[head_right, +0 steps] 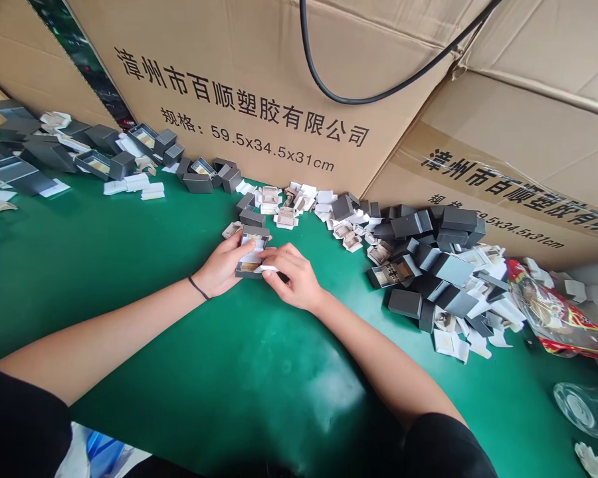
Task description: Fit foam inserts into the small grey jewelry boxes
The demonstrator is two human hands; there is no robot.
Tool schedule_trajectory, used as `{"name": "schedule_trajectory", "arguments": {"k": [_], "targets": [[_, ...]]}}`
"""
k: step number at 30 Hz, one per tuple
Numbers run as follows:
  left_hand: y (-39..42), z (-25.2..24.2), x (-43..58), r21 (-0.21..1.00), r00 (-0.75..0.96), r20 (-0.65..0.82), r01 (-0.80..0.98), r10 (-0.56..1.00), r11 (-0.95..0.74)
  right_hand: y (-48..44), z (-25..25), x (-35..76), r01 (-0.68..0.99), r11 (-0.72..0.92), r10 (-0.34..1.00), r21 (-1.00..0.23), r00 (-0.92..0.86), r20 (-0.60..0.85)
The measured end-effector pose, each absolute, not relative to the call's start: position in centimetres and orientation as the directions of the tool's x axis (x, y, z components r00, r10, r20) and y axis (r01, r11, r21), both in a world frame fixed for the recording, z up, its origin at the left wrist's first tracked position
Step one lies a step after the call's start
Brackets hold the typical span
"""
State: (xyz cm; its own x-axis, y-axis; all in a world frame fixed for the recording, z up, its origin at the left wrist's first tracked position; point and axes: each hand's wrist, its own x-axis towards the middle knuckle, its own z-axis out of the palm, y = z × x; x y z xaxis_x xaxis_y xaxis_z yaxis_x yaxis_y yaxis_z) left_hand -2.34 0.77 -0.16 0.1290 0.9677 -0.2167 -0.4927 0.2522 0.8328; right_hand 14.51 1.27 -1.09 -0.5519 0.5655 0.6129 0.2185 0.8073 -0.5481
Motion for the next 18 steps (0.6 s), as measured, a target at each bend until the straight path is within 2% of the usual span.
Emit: {"name": "schedule_trajectory", "arguments": {"k": [12,15,18], "targets": [[0.74,-0.07,-2.17,0.81,0.074,-0.252,-0.529,0.965,0.252,1.33,-1.03,14.97,0.232,0.749,0.641,-0.62,-0.486,0.593],[0.65,-0.08,-2.07,0.802,0.059,-0.26,-0.543,0.964,0.249,1.48,-1.14,15.06,0.282,0.708,0.696,-0.647,-0.429,0.575],[0.66,-0.21,-2.26,0.763,0.09,-0.268,-0.589,0.959,0.268,1.75,-1.44,15.08,0.32,0.61,0.791,-0.725,-0.313,0.526]]}}
